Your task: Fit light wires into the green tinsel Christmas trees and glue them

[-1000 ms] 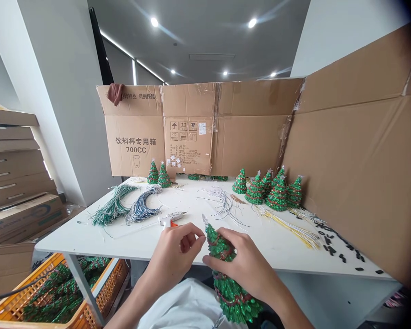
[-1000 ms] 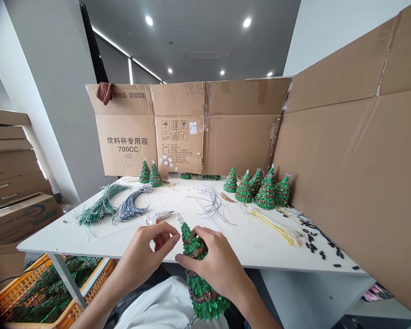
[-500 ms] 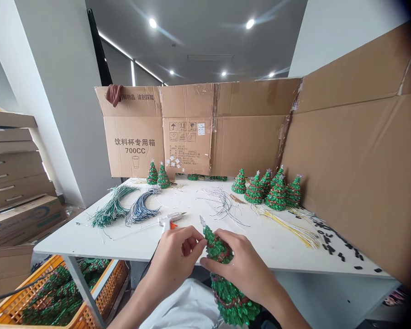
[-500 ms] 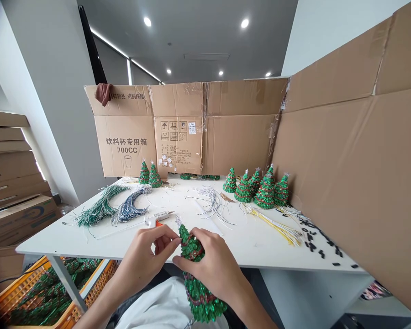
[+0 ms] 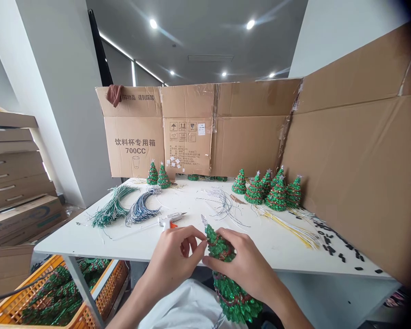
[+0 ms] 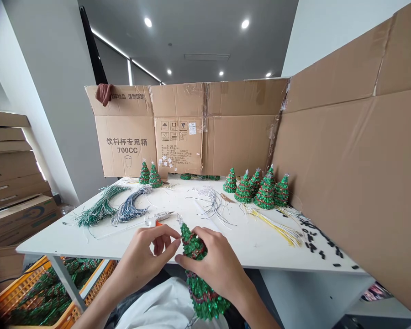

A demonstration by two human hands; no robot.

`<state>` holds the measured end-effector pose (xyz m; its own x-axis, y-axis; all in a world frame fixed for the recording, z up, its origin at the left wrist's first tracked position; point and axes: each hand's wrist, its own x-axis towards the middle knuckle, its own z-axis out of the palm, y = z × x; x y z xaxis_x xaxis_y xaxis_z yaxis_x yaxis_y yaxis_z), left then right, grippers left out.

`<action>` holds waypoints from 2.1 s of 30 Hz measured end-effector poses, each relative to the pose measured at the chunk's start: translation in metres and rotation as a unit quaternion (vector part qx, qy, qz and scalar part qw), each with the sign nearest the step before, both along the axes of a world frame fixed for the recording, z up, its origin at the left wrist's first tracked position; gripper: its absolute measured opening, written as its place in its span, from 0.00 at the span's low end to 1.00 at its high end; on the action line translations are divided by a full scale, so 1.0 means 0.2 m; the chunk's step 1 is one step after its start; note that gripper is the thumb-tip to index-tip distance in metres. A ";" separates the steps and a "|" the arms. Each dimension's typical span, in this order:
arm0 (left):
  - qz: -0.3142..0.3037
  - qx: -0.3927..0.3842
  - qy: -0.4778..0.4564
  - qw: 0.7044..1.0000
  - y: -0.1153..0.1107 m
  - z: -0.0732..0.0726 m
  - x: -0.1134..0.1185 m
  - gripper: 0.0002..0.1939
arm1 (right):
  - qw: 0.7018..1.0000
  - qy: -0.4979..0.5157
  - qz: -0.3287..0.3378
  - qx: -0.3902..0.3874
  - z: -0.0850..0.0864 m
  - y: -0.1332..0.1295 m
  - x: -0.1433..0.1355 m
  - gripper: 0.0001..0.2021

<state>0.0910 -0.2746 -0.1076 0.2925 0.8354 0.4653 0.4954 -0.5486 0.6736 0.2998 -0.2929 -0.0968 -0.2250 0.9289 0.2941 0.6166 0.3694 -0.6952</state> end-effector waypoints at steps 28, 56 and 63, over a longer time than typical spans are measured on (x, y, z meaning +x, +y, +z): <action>0.005 0.035 -0.030 0.999 0.02 -0.02 0.00 0.04 | 1.000 0.018 0.019 -0.016 0.01 0.00 -0.01 0.20; 0.006 0.139 -0.066 0.988 0.01 -0.03 0.03 0.03 | 0.995 0.082 0.042 -0.036 0.02 -0.03 -0.02 0.14; -0.006 0.125 -0.138 0.983 0.00 -0.06 0.06 0.05 | 0.996 0.083 0.033 -0.030 0.01 -0.03 -0.03 0.16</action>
<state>0.1037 -0.2747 -0.1190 0.1351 0.6829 0.7179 0.3056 -0.7179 0.6255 0.2940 -0.2993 -0.0943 -0.2387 0.9311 0.2760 0.4683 0.3593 -0.8072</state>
